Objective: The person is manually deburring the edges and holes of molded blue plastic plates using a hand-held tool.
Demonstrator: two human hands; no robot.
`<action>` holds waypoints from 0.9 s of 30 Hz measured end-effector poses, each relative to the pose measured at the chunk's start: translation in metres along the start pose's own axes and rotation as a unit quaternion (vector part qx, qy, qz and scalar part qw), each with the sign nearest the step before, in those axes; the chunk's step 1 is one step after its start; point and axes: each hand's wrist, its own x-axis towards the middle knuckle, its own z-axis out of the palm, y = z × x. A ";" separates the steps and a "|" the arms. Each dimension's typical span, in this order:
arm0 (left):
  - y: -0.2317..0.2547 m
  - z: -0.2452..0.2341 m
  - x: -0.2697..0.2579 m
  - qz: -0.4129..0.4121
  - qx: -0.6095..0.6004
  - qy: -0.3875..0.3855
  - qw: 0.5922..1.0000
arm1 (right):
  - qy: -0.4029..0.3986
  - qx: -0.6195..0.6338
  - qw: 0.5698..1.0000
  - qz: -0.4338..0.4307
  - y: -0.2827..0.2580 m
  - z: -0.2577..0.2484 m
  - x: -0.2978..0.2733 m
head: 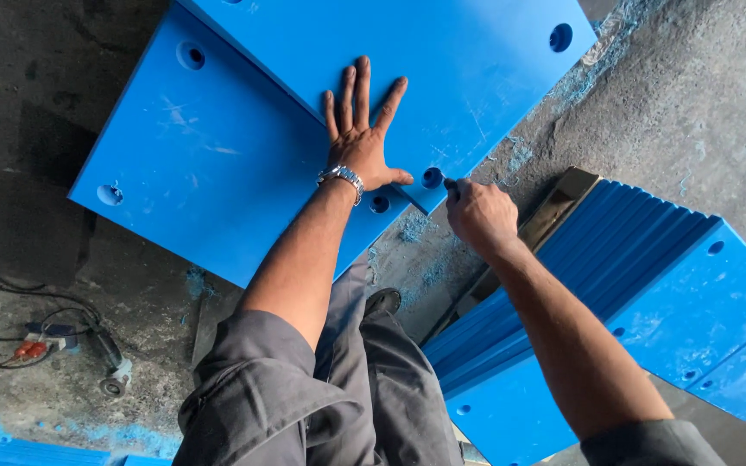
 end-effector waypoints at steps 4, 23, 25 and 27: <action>0.000 0.005 -0.005 0.011 0.008 0.012 1.000 | -0.071 0.117 0.978 0.157 -0.001 0.038 0.008; 0.007 -0.013 -0.008 -0.021 0.005 -0.017 1.000 | -0.283 0.925 0.020 0.252 0.043 0.054 0.043; 0.007 -0.012 -0.007 -0.006 0.004 0.005 1.000 | -0.277 0.929 -0.001 0.246 0.044 0.074 0.042; 0.010 -0.017 -0.008 -0.021 0.002 -0.007 1.000 | -0.274 0.927 0.025 0.256 0.043 0.081 0.041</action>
